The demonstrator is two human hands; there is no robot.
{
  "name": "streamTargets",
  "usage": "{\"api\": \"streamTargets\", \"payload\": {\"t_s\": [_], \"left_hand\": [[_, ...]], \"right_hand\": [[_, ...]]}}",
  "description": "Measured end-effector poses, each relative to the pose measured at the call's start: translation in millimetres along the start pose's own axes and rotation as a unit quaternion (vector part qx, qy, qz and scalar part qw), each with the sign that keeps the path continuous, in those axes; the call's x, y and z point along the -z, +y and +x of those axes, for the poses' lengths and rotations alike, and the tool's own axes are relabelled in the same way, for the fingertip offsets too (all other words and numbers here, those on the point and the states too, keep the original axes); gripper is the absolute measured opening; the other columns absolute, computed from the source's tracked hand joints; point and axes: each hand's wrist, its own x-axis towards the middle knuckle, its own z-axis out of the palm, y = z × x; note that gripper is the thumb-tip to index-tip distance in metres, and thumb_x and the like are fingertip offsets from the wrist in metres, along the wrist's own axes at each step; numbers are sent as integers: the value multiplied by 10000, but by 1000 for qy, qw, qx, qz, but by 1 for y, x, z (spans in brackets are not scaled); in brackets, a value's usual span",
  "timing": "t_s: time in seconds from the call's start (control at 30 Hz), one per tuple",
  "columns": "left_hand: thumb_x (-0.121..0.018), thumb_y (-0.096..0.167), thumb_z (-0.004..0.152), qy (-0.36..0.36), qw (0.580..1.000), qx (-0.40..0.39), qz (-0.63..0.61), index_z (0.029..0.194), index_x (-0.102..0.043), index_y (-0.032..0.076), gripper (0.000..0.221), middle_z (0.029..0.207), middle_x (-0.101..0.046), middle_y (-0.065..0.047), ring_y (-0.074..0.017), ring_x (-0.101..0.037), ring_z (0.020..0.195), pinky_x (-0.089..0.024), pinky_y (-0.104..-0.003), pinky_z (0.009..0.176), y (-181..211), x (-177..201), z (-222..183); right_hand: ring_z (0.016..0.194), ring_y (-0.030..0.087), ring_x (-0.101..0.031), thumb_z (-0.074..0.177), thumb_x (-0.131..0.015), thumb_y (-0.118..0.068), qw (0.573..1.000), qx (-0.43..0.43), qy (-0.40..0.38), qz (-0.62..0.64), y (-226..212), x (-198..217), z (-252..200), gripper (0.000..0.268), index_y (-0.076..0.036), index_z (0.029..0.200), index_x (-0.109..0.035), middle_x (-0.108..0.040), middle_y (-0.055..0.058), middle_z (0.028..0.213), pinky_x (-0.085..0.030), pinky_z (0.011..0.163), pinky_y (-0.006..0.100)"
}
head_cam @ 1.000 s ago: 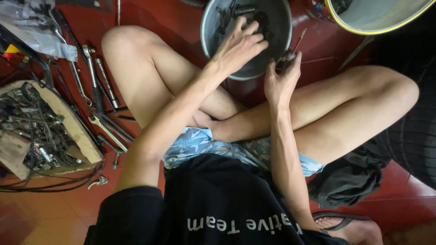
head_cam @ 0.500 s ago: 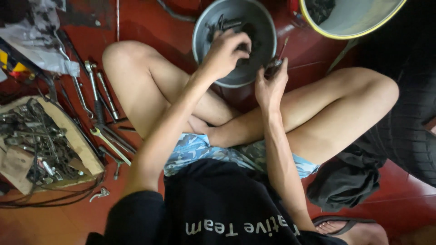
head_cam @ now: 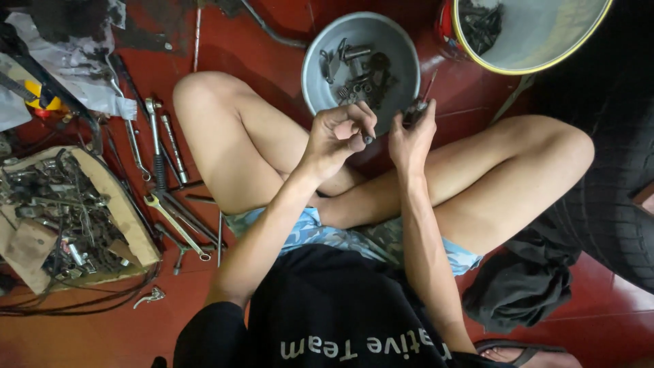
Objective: Securing bolts on a motorcycle housing using a screwdriver while sitting on the floor.
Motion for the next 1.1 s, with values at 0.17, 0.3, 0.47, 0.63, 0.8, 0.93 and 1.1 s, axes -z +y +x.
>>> {"api": "streamTargets", "payload": {"t_s": [0.17, 0.3, 0.47, 0.63, 0.8, 0.93, 1.1], "left_hand": [[-819, 381, 898, 11, 1000, -24, -15, 919, -692, 30, 374, 895, -639, -83, -120, -575, 828, -490, -239, 767, 7, -9, -4], [-815, 292, 905, 14, 1000, 5, -22, 968, -689, 17, 309, 878, -689, -54, -68, -625, 815, -535, -219, 765, 15, -12, -18], [-727, 195, 985, 57, 990, -2, 130, 961, -771, 59, 144, 778, -735, -103, -138, -701, 766, -581, -312, 749, 18, -10, -27], [-622, 9, 978, 111, 985, 3, 134, 1099, -676, 23, 134, 949, -756, -147, -189, -690, 867, -585, -324, 768, 39, -25, -41], [-637, 36, 980, 93, 995, -42, 7, 1148, -552, 49, 189, 978, -764, -163, -171, -714, 770, -614, -291, 645, 66, -43, -46], [-641, 55, 963, 33, 995, -89, 0, 1193, -553, 39, 247, 960, -673, -121, -158, -670, 831, -638, -320, 713, 115, -79, -32], [-664, 228, 1018, -85, 982, -120, -122, 1261, -558, 32, 330, 953, -682, -151, -176, -689, 774, -614, -298, 582, 162, -119, -14]], "right_hand": [[789, 365, -662, 862, -695, 10, 1000, 13, 9, -19, -3, 0, -1, 314, 86, 1113, -522, -629, 239, 849, -519, 674, 477], [824, 410, -675, 849, -738, -31, 997, 50, 31, -52, -26, 5, -1, 289, 17, 1066, -554, -599, 229, 874, -528, 649, 453], [780, 244, -588, 907, -641, 77, 983, 153, 20, 97, -80, 29, -6, 188, -40, 818, -524, -545, 134, 790, -456, 718, 363], [669, 174, -588, 879, -779, -42, 958, 226, -103, 145, -167, 61, -35, 150, -89, 809, -656, -598, 54, 702, -457, 652, 308], [682, 308, -630, 915, -723, -9, 917, 351, -177, 62, -253, 105, -69, 17, -24, 912, -732, -657, 127, 820, -499, 670, 370], [819, 401, -680, 783, -680, 79, 885, 430, -172, -44, -295, 148, -76, 237, 14, 1004, -737, -684, 191, 941, -530, 765, 459], [841, 472, -689, 748, -659, 143, 861, 456, -172, -147, -378, 215, -83, 230, 64, 958, -710, -677, 248, 865, -516, 819, 508]]}}
